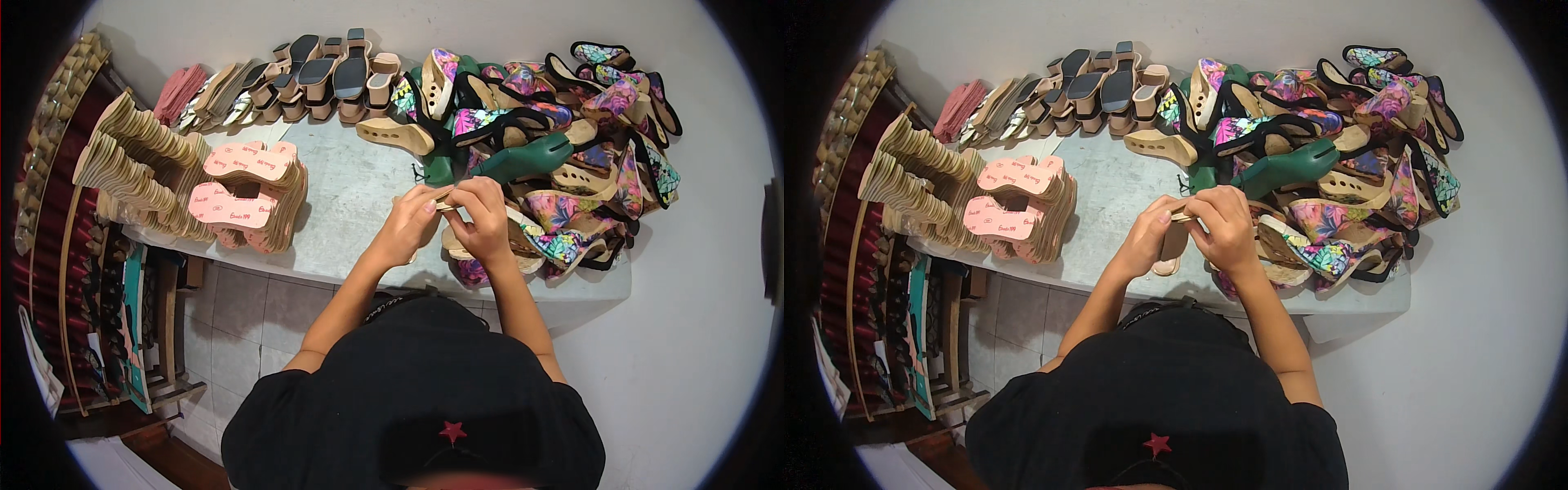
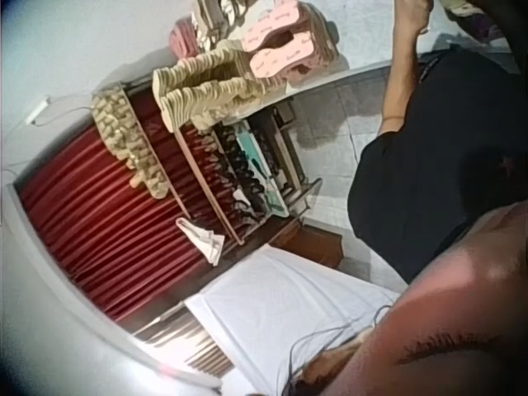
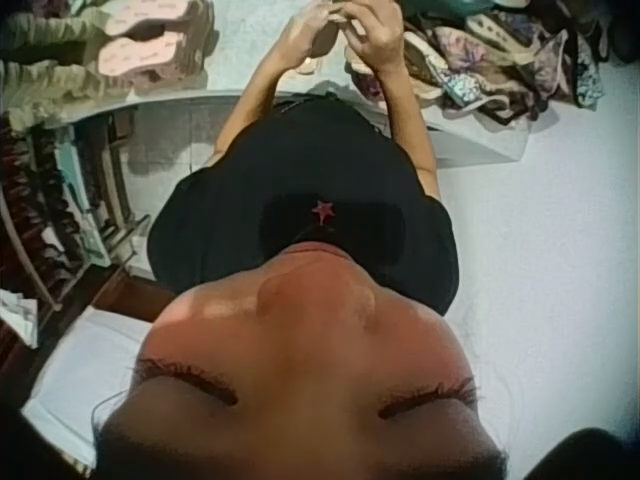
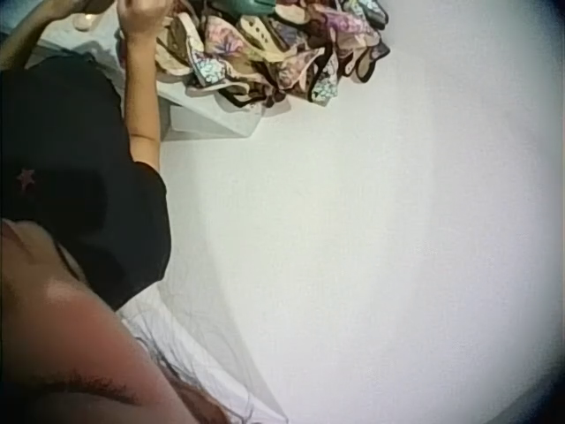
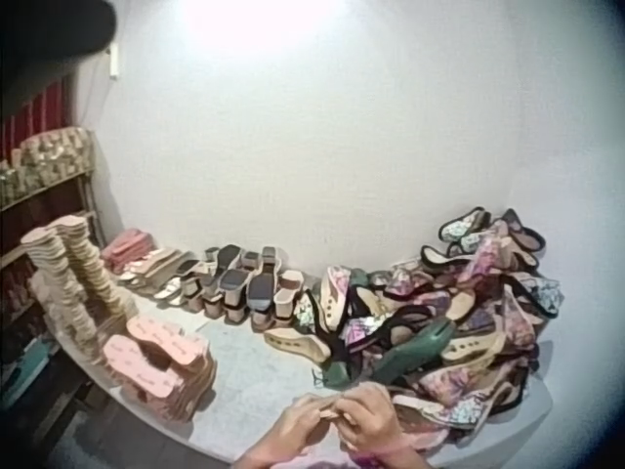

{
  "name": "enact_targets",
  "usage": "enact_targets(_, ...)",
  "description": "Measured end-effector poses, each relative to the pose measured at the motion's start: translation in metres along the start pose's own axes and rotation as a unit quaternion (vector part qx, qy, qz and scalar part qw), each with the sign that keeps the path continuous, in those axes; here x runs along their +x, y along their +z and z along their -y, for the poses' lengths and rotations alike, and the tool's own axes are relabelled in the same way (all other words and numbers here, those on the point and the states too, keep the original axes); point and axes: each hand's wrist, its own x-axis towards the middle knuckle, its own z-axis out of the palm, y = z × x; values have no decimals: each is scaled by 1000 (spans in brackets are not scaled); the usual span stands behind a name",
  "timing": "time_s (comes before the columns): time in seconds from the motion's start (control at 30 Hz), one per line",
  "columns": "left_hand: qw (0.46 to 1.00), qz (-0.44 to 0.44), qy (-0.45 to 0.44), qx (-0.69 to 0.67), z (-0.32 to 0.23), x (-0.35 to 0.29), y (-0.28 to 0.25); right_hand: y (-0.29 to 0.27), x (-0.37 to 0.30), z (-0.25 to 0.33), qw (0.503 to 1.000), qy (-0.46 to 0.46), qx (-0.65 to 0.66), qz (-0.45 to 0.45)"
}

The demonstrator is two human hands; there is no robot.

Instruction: Fitting shoe insoles and uppers to bases and lasts on a factory workbench.

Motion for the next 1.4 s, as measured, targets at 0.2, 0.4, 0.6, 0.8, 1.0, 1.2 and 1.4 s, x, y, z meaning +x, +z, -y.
enact_targets(0.2, 985, -16, -142, -95, -13, -2, -2, 3, -10, -1, 998, -22, -44, -30)
enact_targets(0.4, 949, -1, -225, -223, -6, -2, -15, 12, -16, -1, 995, -71, -45, -44)
enact_targets(0.6, 935, -43, -261, -236, 13, -6, -14, 23, -26, 0, 996, -79, 29, -16)
enact_targets(0.8, 921, -170, -239, -256, 39, -7, -29, 19, -28, 7, 991, -32, 127, -21)
enact_targets(1.0, 881, -366, -181, -241, 63, -11, -60, -8, -12, 20, 985, 56, 155, -47)
enact_targets(1.2, 874, -392, -116, -264, 69, -20, -88, -36, 15, 12, 985, 77, 134, -82)
enact_targets(1.4, 887, -361, -124, -259, 59, -26, -121, -38, 45, 15, 963, 138, 230, -23)
